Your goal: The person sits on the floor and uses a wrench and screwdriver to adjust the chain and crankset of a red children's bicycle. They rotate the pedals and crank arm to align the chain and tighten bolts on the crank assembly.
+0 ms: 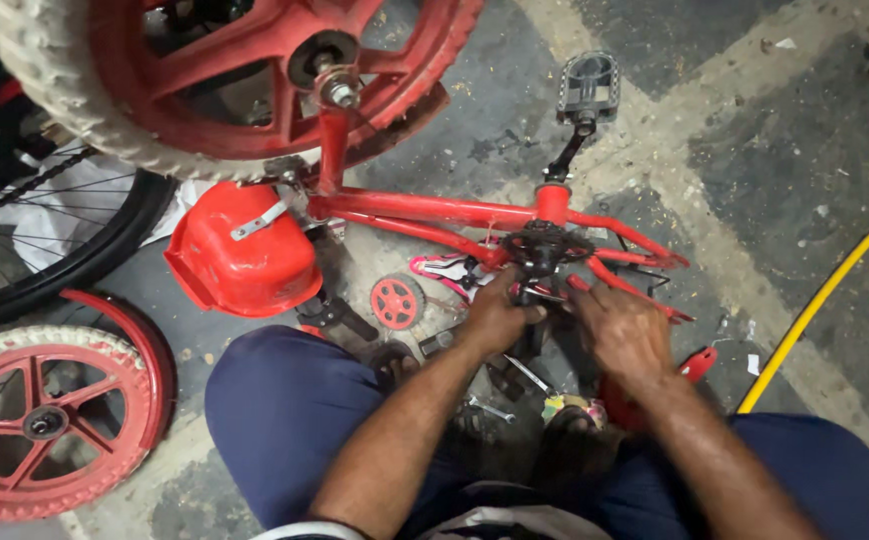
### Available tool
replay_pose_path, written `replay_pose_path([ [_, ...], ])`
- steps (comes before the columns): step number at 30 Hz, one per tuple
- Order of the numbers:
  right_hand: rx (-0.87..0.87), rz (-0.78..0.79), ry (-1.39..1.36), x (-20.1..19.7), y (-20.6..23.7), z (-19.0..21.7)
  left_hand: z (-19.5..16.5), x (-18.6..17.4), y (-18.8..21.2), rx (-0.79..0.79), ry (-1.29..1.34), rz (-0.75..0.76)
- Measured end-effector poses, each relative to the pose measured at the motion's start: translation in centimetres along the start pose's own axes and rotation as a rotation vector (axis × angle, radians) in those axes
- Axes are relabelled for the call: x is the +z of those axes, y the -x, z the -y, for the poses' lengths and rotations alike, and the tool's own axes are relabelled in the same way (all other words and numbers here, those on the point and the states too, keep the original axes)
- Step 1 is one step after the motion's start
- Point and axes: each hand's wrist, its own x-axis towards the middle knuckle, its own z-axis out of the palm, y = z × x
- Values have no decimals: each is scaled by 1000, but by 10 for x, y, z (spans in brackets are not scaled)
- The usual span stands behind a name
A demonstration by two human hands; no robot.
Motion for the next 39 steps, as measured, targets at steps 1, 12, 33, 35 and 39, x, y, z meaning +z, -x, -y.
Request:
replay_pose_path([
  [1, 61, -19, -36, 6, 4, 0, 2, 1, -1, -36, 55, 8],
  [12, 391, 54, -1071, 91, -8, 46, 18, 13, -10, 117, -83, -18],
  [33, -302, 364, 533, -46, -47, 44, -12, 5, 3, 88, -120, -17],
  [35, -338, 414, 555, -35, -59, 54, -6, 6, -1, 228, -158, -49],
  [39, -433, 521, 474, -10, -80, 71, -1, 5, -4, 382, -250, -10],
])
